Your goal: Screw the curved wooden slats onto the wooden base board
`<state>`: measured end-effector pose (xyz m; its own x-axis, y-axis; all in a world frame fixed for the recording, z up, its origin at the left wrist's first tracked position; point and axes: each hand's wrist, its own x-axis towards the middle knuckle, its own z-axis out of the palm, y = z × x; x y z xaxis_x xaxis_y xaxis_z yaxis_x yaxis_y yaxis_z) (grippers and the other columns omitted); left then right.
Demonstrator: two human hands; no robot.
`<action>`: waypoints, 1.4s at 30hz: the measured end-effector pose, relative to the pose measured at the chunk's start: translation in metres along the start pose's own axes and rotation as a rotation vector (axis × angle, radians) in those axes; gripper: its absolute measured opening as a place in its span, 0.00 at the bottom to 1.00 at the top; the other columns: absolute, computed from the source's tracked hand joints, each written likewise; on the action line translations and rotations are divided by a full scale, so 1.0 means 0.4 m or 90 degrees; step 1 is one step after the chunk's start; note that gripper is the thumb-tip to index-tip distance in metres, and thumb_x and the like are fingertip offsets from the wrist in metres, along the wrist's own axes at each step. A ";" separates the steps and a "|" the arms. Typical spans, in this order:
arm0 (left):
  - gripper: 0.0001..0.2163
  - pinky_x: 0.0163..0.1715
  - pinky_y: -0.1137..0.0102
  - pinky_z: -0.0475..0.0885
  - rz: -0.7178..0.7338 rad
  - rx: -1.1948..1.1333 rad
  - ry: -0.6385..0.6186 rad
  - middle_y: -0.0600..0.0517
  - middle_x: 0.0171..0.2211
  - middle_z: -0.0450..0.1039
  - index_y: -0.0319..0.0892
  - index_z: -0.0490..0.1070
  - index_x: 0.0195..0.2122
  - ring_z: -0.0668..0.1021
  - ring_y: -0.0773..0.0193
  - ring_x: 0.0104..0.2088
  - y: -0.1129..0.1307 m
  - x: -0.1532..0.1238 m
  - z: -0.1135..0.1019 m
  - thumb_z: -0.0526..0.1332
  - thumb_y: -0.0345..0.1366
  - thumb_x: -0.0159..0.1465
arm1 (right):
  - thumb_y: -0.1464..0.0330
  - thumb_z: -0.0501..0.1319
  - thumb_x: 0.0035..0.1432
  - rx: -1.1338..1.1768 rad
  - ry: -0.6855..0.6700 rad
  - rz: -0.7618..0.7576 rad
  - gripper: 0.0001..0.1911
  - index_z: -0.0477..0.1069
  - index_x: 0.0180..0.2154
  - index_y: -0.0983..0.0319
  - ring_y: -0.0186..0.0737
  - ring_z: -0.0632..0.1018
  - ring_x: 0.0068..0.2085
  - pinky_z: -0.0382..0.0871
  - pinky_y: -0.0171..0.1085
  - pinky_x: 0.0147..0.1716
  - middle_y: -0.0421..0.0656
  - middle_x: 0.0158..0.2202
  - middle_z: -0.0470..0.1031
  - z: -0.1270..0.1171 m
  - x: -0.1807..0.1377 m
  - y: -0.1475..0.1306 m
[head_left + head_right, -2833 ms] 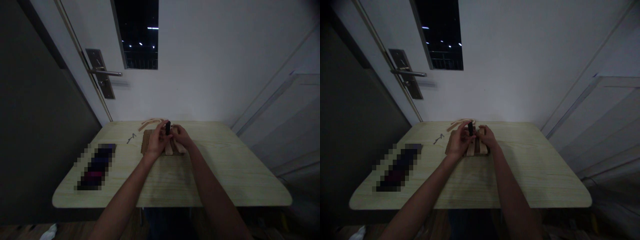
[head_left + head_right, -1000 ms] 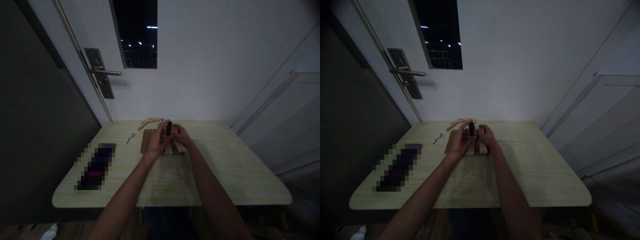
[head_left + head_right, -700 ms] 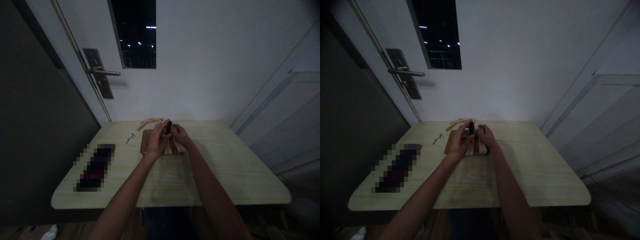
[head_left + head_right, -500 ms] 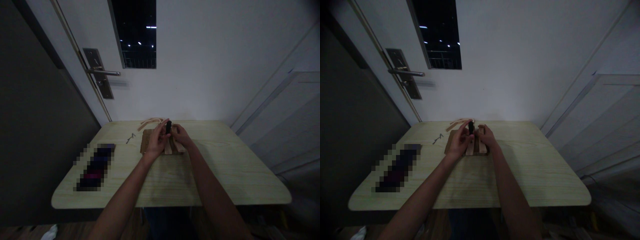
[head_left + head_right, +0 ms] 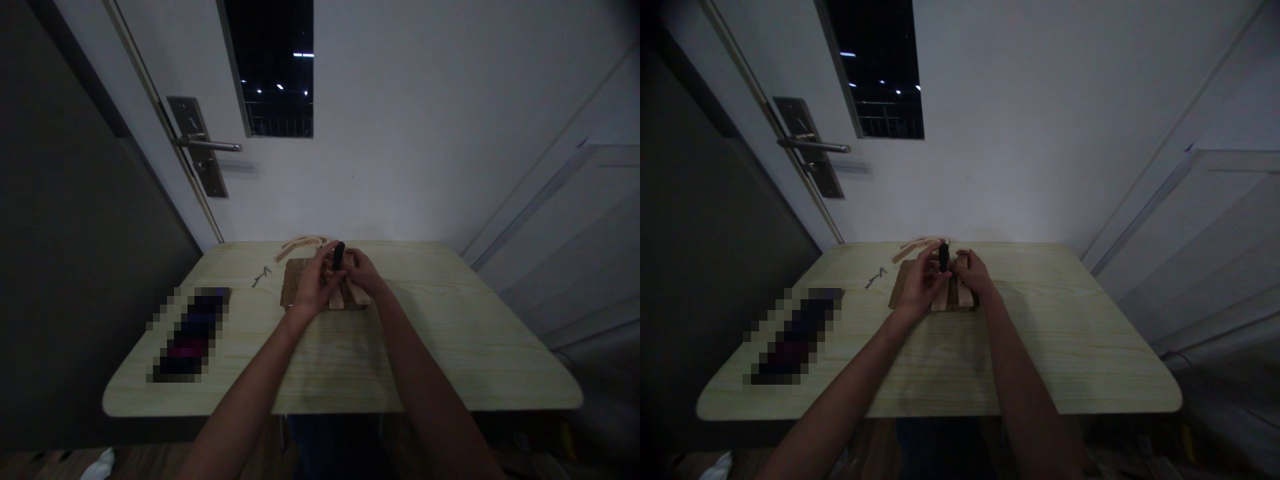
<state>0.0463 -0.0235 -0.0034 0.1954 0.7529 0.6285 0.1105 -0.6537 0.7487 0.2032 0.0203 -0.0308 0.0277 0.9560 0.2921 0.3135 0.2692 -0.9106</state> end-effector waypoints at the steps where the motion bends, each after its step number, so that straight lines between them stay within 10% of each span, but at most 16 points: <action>1: 0.24 0.33 0.74 0.72 -0.005 0.003 0.010 0.46 0.50 0.70 0.49 0.60 0.59 0.73 0.67 0.38 -0.003 0.001 0.001 0.62 0.35 0.61 | 0.60 0.64 0.49 -0.010 0.006 -0.001 0.18 0.69 0.41 0.62 0.43 0.77 0.41 0.71 0.44 0.44 0.47 0.39 0.77 0.000 0.000 -0.001; 36: 0.30 0.37 0.70 0.73 -0.003 -0.004 -0.065 0.49 0.35 0.76 0.43 0.37 0.68 0.76 0.68 0.31 -0.040 -0.004 0.002 0.50 0.41 0.69 | 0.60 0.65 0.49 -0.015 0.022 0.006 0.20 0.69 0.43 0.61 0.41 0.77 0.41 0.71 0.43 0.44 0.47 0.42 0.77 0.000 0.005 0.019; 42: 0.29 0.39 0.70 0.74 0.009 -0.058 -0.049 0.41 0.47 0.74 0.43 0.34 0.67 0.77 0.69 0.34 -0.022 -0.005 0.008 0.49 0.41 0.70 | 0.60 0.65 0.49 -0.005 0.005 0.010 0.18 0.70 0.41 0.61 0.40 0.77 0.38 0.72 0.43 0.42 0.45 0.38 0.78 -0.001 0.002 0.016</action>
<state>0.0481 -0.0195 -0.0121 0.2714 0.7334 0.6233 0.0183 -0.6514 0.7585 0.2055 0.0229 -0.0363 0.0396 0.9593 0.2796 0.3211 0.2527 -0.9127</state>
